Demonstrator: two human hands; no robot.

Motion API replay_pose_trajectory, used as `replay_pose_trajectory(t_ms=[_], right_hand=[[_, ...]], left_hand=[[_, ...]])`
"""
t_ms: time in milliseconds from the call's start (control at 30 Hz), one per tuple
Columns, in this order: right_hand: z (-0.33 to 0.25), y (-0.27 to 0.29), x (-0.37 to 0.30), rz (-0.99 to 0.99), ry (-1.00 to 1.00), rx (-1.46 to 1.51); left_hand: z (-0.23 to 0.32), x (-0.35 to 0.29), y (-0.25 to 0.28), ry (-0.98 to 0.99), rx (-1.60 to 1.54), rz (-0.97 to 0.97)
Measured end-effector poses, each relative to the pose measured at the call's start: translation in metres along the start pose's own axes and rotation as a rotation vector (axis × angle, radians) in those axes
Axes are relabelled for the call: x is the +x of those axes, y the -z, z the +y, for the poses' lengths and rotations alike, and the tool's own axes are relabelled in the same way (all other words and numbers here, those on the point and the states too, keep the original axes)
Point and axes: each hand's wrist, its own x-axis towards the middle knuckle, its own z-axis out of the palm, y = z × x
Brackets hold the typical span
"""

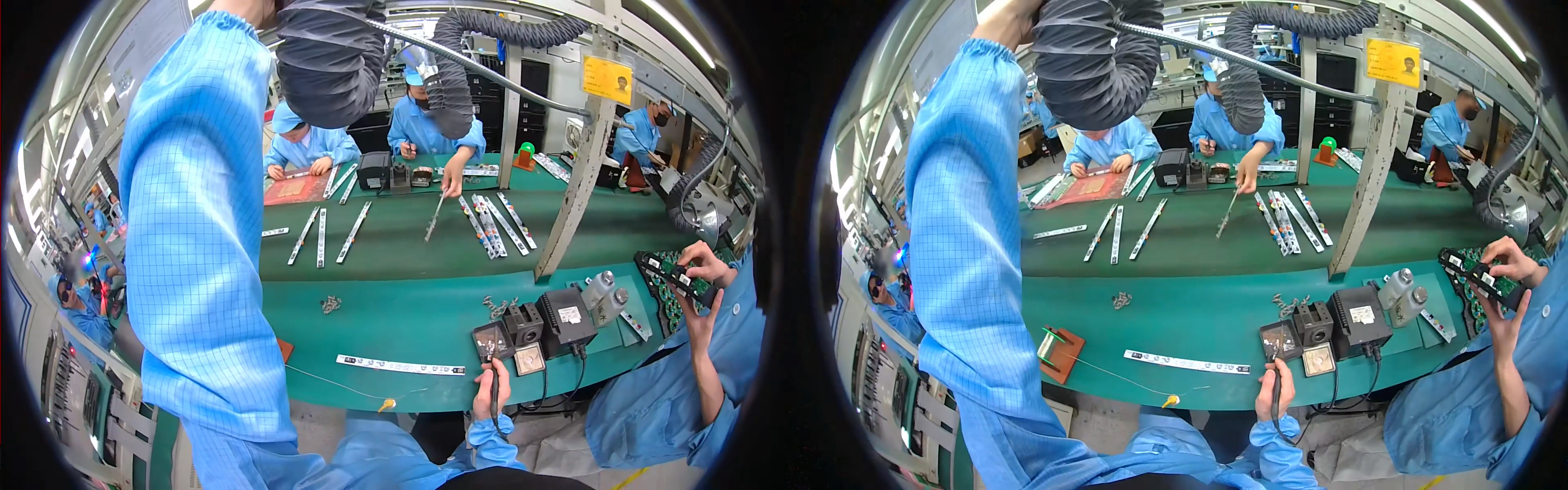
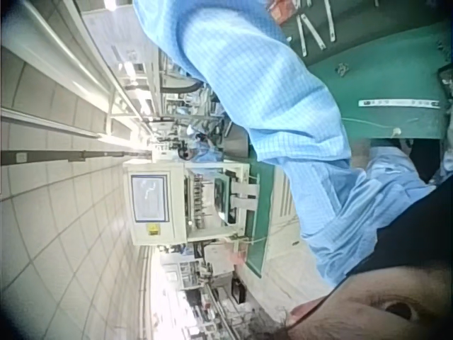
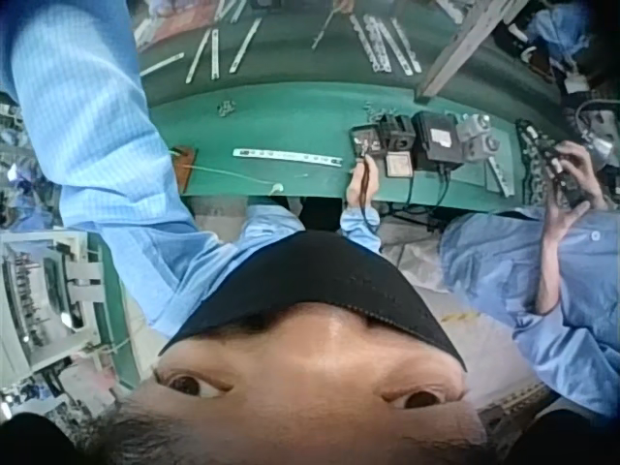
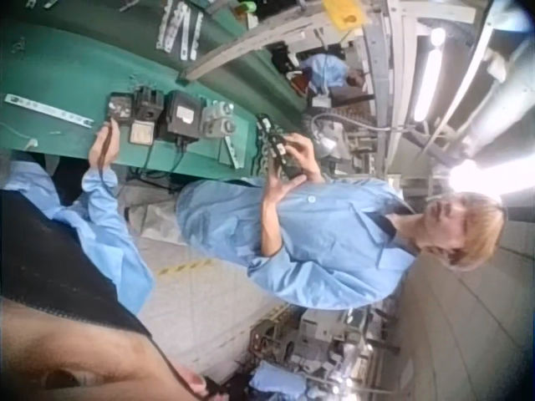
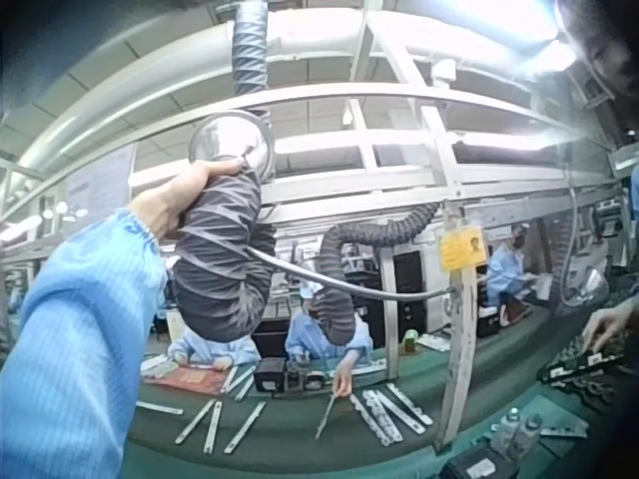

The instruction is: Soldering electronic components onto long LED strips at an assembly station.

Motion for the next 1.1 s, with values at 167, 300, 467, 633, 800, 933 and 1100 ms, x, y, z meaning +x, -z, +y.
replay_pose_trajectory(t_ms=[167,300,467,633,800,933,1100], right_hand=[[0.001,-0.001,0.002,0.064,-0.009,0.067],[0.003,0.002,-0.002,0.077,-0.025,0.043],[-0.001,0.002,0.002,0.052,-0.072,0.078],[0.003,-0.005,0.004,0.023,-0.021,0.028],[0.008,-0.005,0.005,0.026,0.004,-0.018],[-0.002,-0.009,0.003,0.032,0.034,-0.060],[0.005,-0.013,0.001,0.022,0.050,-0.129]], left_hand=[[-0.002,0.018,-0.032,0.105,0.319,0.550],[-0.009,0.012,-0.014,-0.027,0.374,0.409],[-0.007,0.004,-0.034,0.205,0.162,0.522],[-0.033,-0.016,-0.061,-0.044,0.380,0.728],[-0.044,-0.045,-0.044,-0.032,0.382,0.450],[-0.064,-0.076,-0.076,-0.078,0.676,0.713],[-0.073,-0.098,-0.064,-0.047,0.645,0.734]])
